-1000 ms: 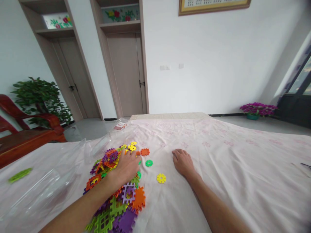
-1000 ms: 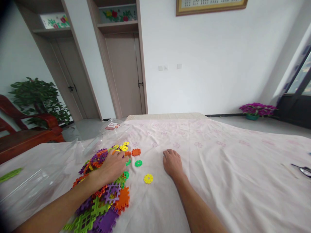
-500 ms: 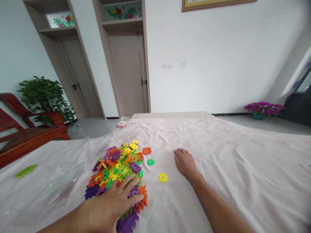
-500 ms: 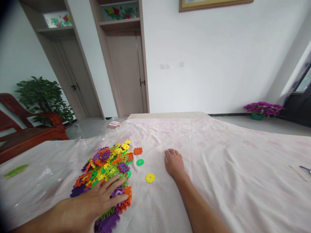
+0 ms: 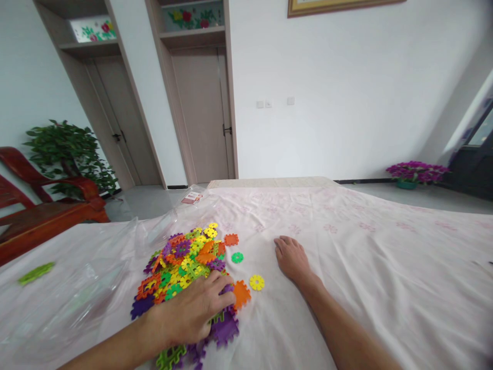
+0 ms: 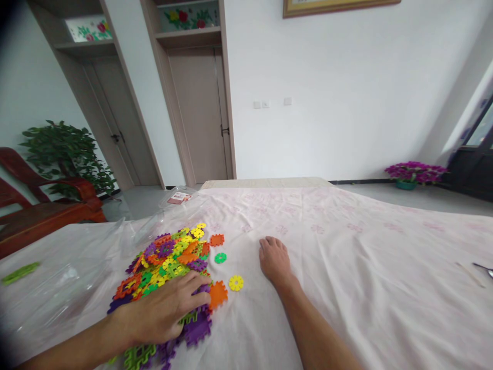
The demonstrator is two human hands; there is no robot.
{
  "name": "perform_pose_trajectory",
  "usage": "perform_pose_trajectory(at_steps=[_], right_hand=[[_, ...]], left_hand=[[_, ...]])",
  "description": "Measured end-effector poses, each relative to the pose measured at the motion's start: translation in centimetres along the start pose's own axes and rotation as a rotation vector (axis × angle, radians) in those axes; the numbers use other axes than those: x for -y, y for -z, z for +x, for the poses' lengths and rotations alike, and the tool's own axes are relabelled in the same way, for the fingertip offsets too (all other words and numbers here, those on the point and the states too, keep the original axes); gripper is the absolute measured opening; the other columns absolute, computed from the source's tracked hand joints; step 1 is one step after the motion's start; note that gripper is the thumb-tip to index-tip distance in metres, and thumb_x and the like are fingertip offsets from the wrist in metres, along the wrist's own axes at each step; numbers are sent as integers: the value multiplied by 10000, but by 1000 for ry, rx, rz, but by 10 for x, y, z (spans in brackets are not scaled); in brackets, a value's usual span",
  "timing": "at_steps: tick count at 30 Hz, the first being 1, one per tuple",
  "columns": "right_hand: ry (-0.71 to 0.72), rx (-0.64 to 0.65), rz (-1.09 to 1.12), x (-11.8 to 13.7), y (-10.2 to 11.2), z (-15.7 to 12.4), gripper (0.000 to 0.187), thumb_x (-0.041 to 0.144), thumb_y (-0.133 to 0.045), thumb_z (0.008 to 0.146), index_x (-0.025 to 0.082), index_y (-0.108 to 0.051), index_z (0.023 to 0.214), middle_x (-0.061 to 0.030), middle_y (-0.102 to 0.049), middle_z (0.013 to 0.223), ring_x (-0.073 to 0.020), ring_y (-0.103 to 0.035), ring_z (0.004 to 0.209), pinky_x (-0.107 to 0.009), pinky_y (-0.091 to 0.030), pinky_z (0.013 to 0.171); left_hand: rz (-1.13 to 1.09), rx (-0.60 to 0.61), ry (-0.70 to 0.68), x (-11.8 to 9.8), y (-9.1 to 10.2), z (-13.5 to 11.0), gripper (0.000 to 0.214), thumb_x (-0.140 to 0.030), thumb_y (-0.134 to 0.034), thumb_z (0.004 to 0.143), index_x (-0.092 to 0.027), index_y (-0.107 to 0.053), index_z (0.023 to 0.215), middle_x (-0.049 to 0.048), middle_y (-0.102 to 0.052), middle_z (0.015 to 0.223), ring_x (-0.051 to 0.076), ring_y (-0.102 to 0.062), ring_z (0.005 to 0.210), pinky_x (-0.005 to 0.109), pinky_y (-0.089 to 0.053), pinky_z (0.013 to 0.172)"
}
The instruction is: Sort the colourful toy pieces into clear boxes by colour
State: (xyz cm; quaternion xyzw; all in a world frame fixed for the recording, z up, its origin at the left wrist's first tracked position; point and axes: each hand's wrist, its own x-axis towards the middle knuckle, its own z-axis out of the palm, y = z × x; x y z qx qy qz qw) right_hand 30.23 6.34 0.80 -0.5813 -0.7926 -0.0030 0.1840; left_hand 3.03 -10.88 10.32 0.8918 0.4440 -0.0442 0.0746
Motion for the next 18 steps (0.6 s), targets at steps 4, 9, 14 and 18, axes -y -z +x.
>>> perform_pose_trajectory(at_steps=[4,9,14,18], right_hand=[[-7,16,-2,0,2,0,392,265,-391,961,219,-602,1288,-102,-563,1358,-250,-481,1230,-357,-307,1034],[-2,24,-2,0,5,0,395,277,-393,961,222,-599,1293,-100,-562,1362,-247,-481,1231,-351,-309,1033],[7,18,1,-1,3,1,388,281,-395,961,223,-606,1282,-102,-567,1352,-251,-488,1222,-352,-313,1023],[1,11,-9,0,1,1,391,275,-387,964,221,-601,1288,-107,-567,1348,-256,-484,1218,-360,-312,1019]], left_hand=[[-1,-216,28,15,-3,29,510,-88,-587,738,-285,-563,1208,52,-491,1384,260,-449,1278,421,-376,1101],[-10,-458,131,26,2,47,573,-222,-622,824,-306,-488,1374,62,-261,1582,286,-250,1451,454,-269,1190],[71,-379,385,22,1,17,875,-435,-748,720,-351,-340,1489,85,-124,1638,384,-88,1491,592,-137,1185],[28,-158,620,28,-17,-22,1108,-535,-787,595,-369,-225,1535,120,-94,1643,423,-21,1490,644,-146,1144]])
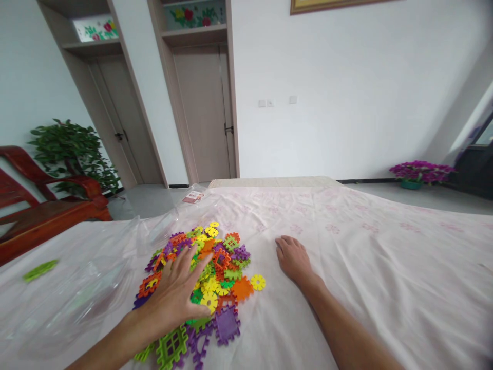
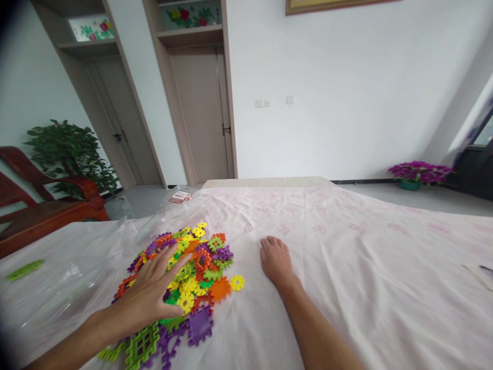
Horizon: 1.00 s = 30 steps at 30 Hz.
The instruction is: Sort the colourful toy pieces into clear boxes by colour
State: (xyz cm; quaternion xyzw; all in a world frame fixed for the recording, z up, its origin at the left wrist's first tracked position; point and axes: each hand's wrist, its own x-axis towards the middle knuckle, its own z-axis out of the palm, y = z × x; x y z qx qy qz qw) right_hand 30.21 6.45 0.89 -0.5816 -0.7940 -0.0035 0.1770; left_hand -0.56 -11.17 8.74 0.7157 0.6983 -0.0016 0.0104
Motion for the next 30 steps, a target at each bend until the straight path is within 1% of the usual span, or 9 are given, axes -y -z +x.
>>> perform_pose_trajectory(at_steps=[4,6,9,13,16,19,24,27,30], right_hand=[[8,-12,-11,2,0,-1,386,262,-393,961,215,-601,1284,-110,-563,1349,-260,-479,1219,-359,-313,1015],[11,-12,-12,2,1,-1,385,263,-390,964,209,-604,1280,-111,-563,1350,-261,-477,1221,-357,-314,1016],[11,-13,-13,2,1,-2,389,265,-383,969,204,-603,1285,-114,-562,1350,-259,-478,1222,-355,-313,1022],[5,-14,-15,2,0,-1,388,261,-392,964,208,-600,1287,-113,-557,1355,-258,-477,1224,-358,-312,1026],[4,-6,-12,1,-2,0,386,266,-394,965,211,-598,1289,-112,-560,1352,-259,-475,1227,-361,-313,1024],[4,-10,-12,1,-3,0,387,266,-393,967,217,-596,1293,-111,-564,1347,-256,-475,1229,-360,-311,1026],[8,-14,-12,1,1,-1,382,268,-395,964,212,-609,1276,-108,-570,1341,-256,-486,1218,-356,-317,1023],[1,-15,1,1,3,-2,383,268,-399,960,217,-609,1277,-101,-571,1339,-248,-490,1215,-349,-317,1025],[1,-13,7,0,3,-1,384,270,-403,959,225,-609,1280,-96,-571,1342,-244,-488,1219,-345,-318,1025]], left_hand=[[42,63,97,26,-21,-17,1231,-464,-798,521,-376,-131,1552,125,-30,1649,429,4,1487,665,-162,1117],[1,97,125,32,-28,-18,1238,-460,-785,523,-370,-106,1555,130,-4,1648,435,-45,1485,652,-205,1107],[-79,126,127,31,-31,-14,1156,-463,-760,560,-367,-168,1548,117,-101,1642,421,-175,1471,590,-255,1116],[-166,-51,102,18,-34,-1,849,-410,-686,673,-314,-402,1469,105,-355,1534,357,-328,1406,486,-287,1131],[-284,-178,79,6,-39,11,623,-276,-613,727,-272,-536,1345,82,-498,1373,273,-458,1296,407,-346,1101],[-406,-221,3,-5,-42,24,509,-125,-555,713,-247,-615,1203,60,-569,1220,209,-541,1182,337,-404,1041],[-564,-325,-93,-24,-38,57,412,-28,-482,691,-224,-659,1007,46,-610,1054,194,-598,1047,338,-456,978],[-653,-437,-109,-36,-33,77,393,-20,-472,697,-207,-664,984,57,-611,1103,198,-568,1133,357,-415,1056],[-702,-443,-134,-43,-26,86,403,-90,-501,768,-217,-661,1115,80,-531,1323,224,-469,1302,394,-368,1120]])
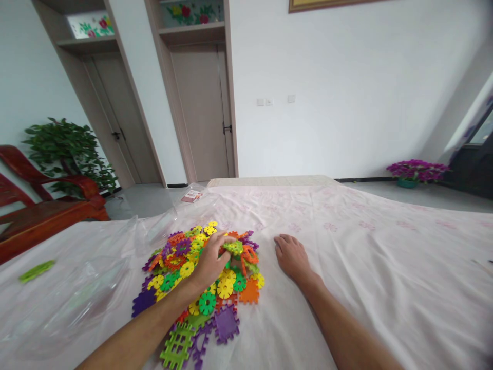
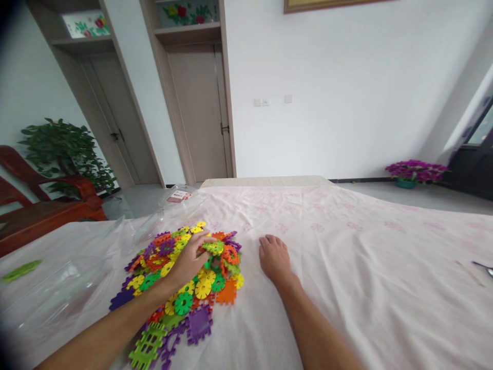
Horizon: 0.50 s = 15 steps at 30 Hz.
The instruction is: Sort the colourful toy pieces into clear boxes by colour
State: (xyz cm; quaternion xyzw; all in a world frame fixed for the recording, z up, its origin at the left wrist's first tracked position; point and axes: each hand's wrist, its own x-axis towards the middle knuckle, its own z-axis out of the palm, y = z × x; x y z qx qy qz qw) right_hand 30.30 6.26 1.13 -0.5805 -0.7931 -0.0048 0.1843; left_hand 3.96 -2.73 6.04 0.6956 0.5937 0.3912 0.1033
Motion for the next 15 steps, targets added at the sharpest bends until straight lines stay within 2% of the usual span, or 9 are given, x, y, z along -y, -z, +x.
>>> perform_pose_trajectory(at_steps=[3,5,8,10,15], right_hand=[[5,8,-5,-1,-1,1,381,274,-404,959,229,-613,1275,-95,-569,1347,-248,-487,1223,-351,-323,1018],[4,11,-9,-2,-2,1,379,279,-403,961,231,-613,1273,-95,-566,1353,-251,-485,1226,-356,-324,1018],[-2,14,-18,-1,-3,2,383,279,-396,964,230,-609,1278,-98,-563,1356,-254,-482,1230,-363,-326,1020],[0,7,-21,-1,-4,1,385,273,-392,963,226,-608,1279,-99,-563,1354,-255,-483,1229,-366,-328,1021],[6,-2,-22,-1,-4,1,387,276,-394,964,221,-607,1284,-104,-569,1344,-253,-486,1227,-365,-323,1032]], left_hand=[[34,53,-18,-1,11,-2,449,-166,-519,816,-237,-613,1249,86,-428,1456,253,-377,1392,425,-376,1121],[113,21,-21,5,25,-9,440,-177,-502,830,-240,-614,1251,79,-417,1472,252,-367,1400,435,-374,1124],[291,-61,7,25,46,-26,395,-208,-493,842,-241,-640,1208,70,-451,1443,248,-410,1366,443,-338,1147],[421,-68,55,42,56,-39,396,-251,-506,844,-239,-636,1218,83,-485,1399,262,-434,1339,453,-328,1146],[686,-13,252,75,63,-63,517,-408,-508,863,-220,-554,1342,136,-403,1462,331,-337,1395,498,-294,1133]])
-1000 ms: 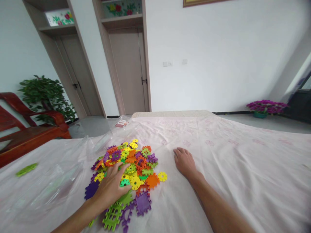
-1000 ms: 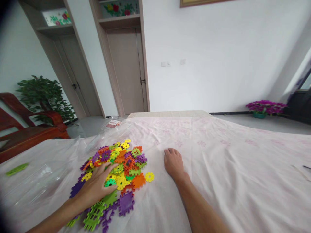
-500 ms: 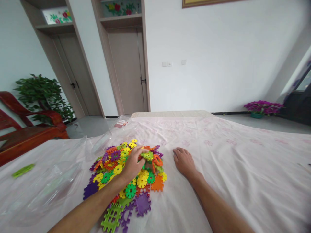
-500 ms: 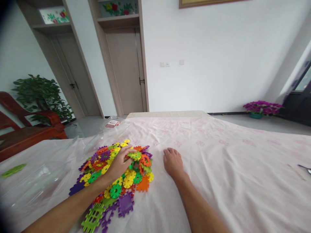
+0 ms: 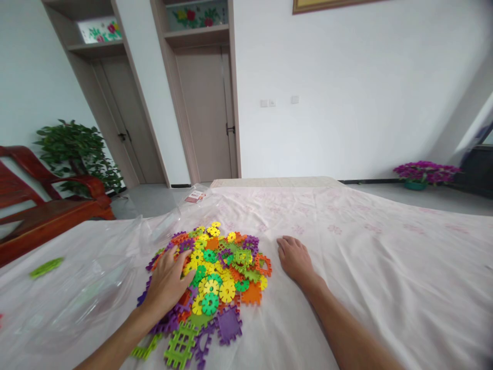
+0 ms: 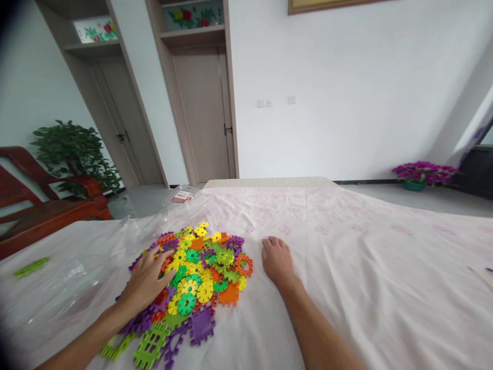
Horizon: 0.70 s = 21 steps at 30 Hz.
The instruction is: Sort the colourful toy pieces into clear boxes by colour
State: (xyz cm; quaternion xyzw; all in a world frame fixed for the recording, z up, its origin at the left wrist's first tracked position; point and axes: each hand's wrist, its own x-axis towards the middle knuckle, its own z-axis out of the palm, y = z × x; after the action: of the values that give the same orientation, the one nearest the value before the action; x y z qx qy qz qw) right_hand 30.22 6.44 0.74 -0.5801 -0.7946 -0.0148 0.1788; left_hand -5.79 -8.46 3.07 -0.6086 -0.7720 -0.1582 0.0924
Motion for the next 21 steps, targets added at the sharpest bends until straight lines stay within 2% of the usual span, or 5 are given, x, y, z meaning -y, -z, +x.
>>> perform_pose_trajectory(at_steps=[4,6,10,15,21], right_hand=[[0,7,-8,1,2,0,393,272,-389,964,217,-607,1287,-106,-566,1350,-256,-484,1233,-367,-326,1033],[-3,11,-11,2,2,0,393,267,-388,963,215,-610,1283,-105,-567,1350,-258,-485,1231,-368,-327,1032],[-7,13,-14,3,2,1,395,269,-387,965,214,-603,1291,-107,-558,1358,-257,-485,1227,-371,-327,1031],[-4,16,-11,3,2,2,399,274,-378,970,211,-603,1294,-110,-561,1354,-256,-484,1230,-369,-325,1033],[-6,9,-5,2,1,2,393,278,-386,966,216,-610,1283,-107,-568,1346,-256,-486,1230,-369,-325,1030]], left_hand=[[83,131,74,-1,-6,-4,624,-462,-461,887,-222,-420,1461,166,-321,1538,349,-303,1424,519,-287,1110],[86,181,71,-9,-5,-4,645,-464,-451,889,-233,-376,1487,163,-325,1544,342,-312,1423,515,-289,1102],[-4,190,9,-33,-2,-1,679,-465,-450,885,-240,-321,1513,147,-350,1533,324,-348,1399,474,-290,1109],[-165,212,-57,-67,-9,14,657,-342,-555,802,-239,-446,1441,128,-409,1472,308,-401,1350,420,-320,1108],[-402,143,-101,-93,-19,47,587,-92,-560,685,-225,-614,1254,105,-534,1281,232,-543,1193,341,-413,1037]])
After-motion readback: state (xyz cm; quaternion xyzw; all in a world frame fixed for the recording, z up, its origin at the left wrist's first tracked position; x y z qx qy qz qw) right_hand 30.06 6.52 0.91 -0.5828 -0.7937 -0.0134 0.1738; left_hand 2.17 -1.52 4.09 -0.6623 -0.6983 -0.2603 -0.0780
